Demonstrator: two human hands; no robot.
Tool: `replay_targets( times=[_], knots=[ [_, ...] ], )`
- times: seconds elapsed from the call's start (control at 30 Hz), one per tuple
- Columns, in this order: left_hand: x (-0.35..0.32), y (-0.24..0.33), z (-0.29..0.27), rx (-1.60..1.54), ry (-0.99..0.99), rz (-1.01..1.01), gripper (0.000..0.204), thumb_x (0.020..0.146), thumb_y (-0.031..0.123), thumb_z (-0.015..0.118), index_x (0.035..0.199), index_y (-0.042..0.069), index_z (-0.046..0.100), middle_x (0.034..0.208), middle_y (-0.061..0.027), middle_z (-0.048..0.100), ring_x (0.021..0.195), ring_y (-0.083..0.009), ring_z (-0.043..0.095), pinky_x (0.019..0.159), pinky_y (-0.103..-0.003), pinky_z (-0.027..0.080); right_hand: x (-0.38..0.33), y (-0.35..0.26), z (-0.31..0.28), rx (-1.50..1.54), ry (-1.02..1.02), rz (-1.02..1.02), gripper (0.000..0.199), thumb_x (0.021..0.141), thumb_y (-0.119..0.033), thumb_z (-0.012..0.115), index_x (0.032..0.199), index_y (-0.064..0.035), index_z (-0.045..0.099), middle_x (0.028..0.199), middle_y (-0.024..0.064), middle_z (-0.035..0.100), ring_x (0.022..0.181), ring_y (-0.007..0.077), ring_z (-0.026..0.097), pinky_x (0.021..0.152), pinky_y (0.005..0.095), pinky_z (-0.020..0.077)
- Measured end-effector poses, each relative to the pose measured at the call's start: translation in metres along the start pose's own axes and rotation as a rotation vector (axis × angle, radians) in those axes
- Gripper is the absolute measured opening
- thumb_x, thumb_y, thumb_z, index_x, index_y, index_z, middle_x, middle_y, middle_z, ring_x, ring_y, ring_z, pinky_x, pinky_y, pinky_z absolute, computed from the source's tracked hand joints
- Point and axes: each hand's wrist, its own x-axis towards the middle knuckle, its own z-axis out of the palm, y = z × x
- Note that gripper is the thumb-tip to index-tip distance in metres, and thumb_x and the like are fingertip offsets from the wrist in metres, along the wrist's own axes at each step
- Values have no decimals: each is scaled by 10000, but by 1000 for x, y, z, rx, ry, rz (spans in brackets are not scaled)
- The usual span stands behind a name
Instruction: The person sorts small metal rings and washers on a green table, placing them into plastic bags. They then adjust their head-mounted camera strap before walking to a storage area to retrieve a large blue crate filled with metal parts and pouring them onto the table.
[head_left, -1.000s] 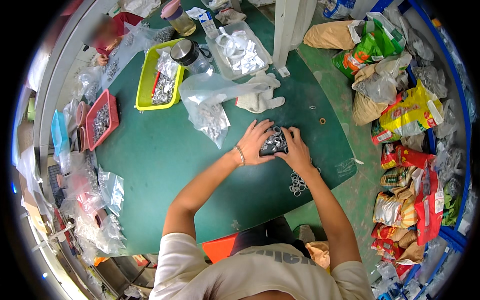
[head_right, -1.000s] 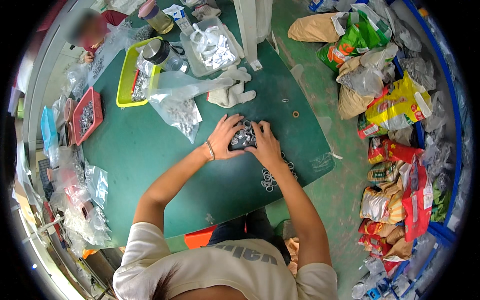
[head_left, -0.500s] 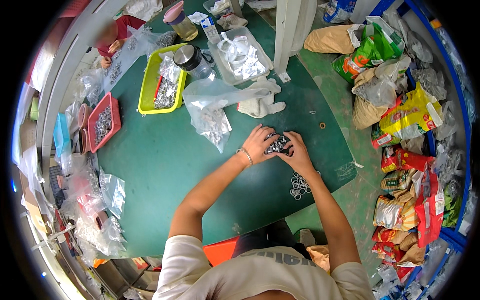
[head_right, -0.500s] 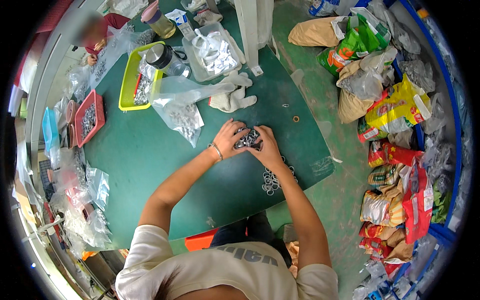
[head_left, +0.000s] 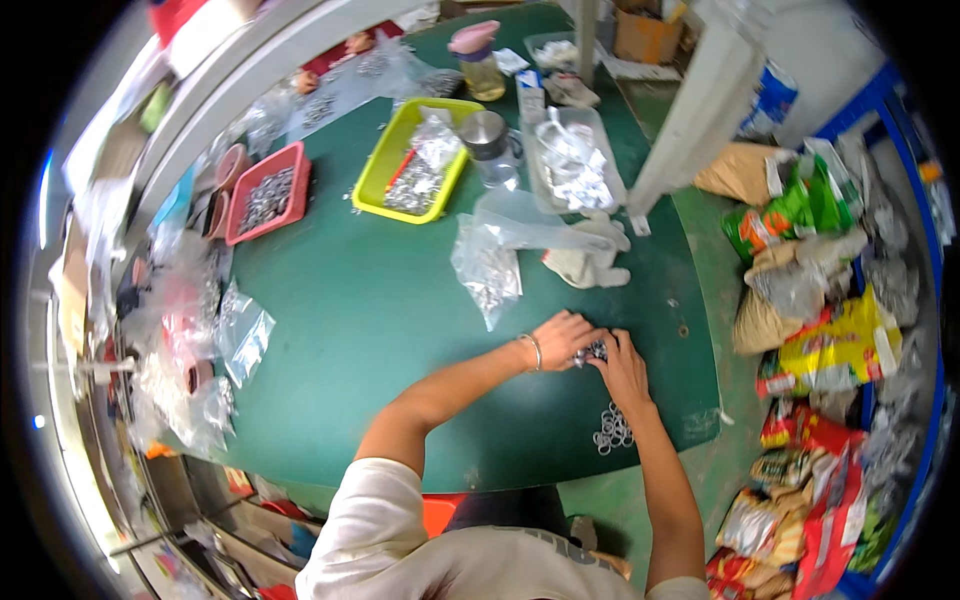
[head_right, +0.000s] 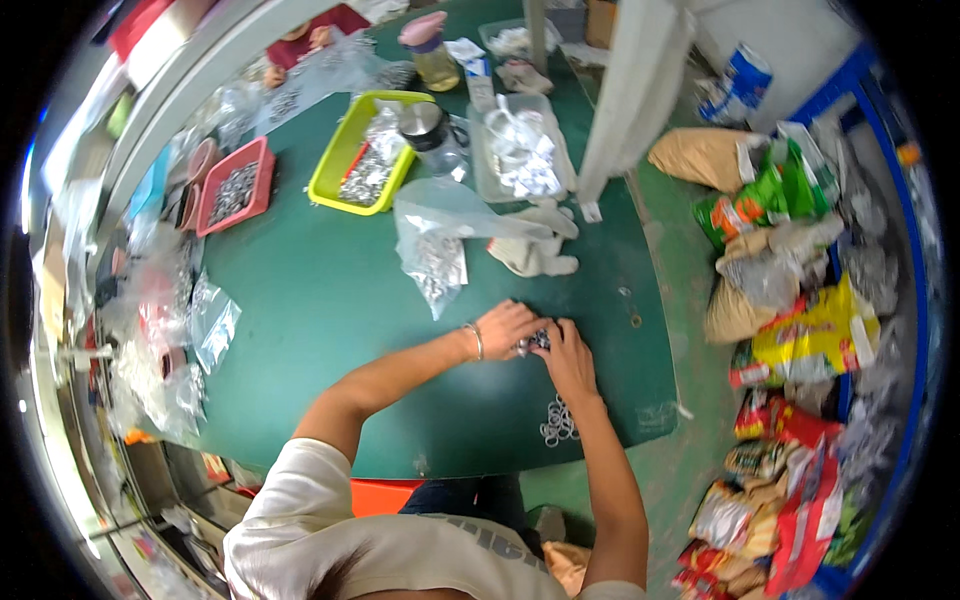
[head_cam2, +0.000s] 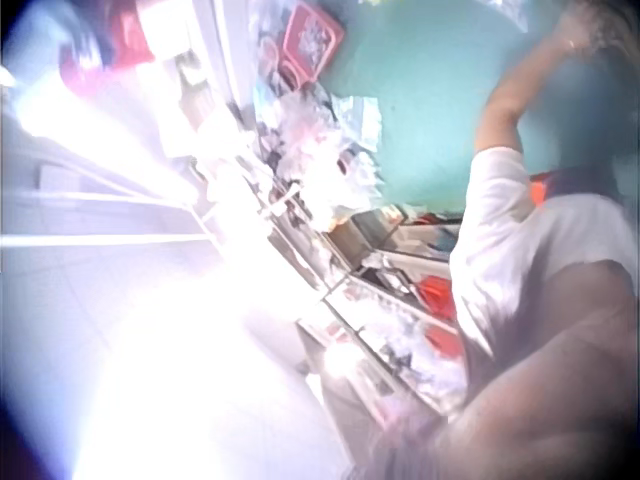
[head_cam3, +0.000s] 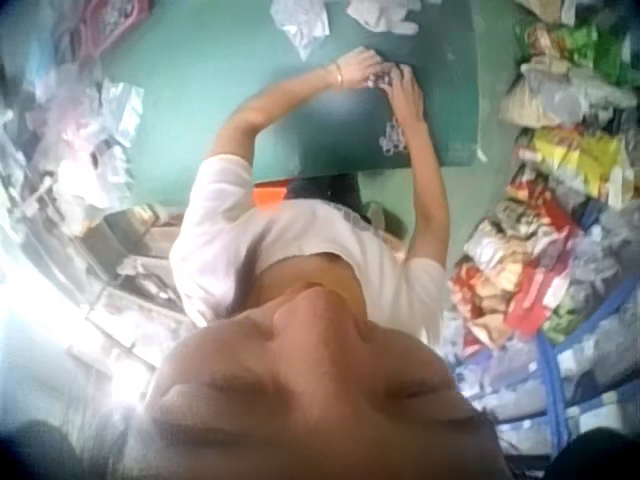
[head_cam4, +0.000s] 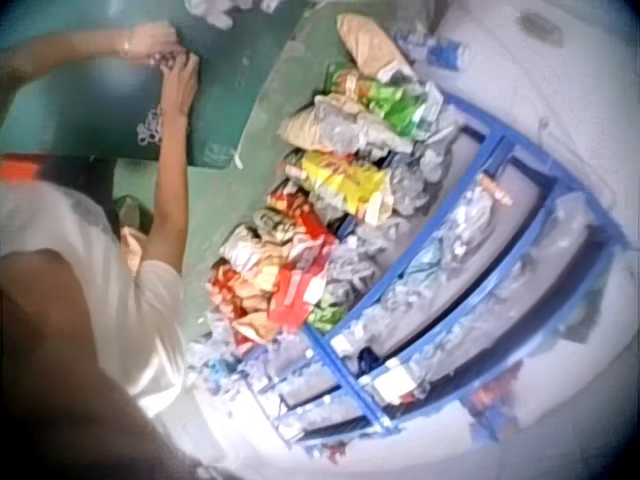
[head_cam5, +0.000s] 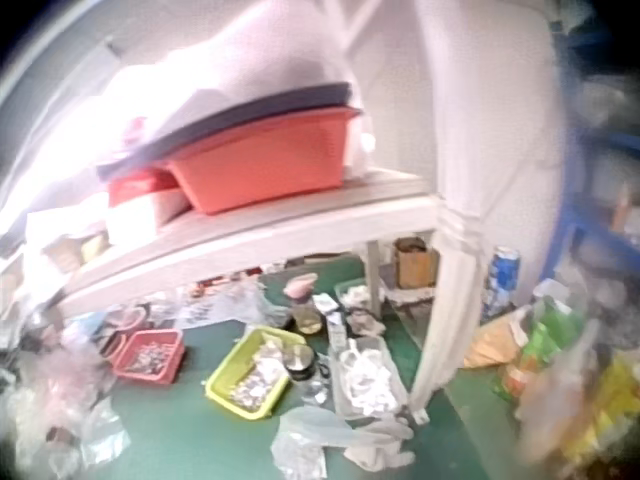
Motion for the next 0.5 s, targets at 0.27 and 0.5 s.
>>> replay_targets(
  times=[0.27, 0.5],
  knots=[
    [0, 1, 6, 4, 258, -5, 355, 749, 181, 635, 1071, 46, 570, 727, -42, 518, 663, -198, 540, 552, -305, 449, 4, 1, 15, -219, -6, 3, 345, 815, -172, 585, 1084, -10, 443, 1012, 150, 466, 859, 306, 570, 667, 370, 505],
    [10, 4, 9, -87, 391, -222, 138, 741, 133, 654, 872, 90, 644, 739, -52, 583, 615, -209, 588, 522, -302, 481, 5, 3, 3, -23, 19, 166, 330, 833, -103, 545, 1118, 7, 420, 1027, 195, 474, 869, 357, 552, 663, 400, 487]
  ],
)
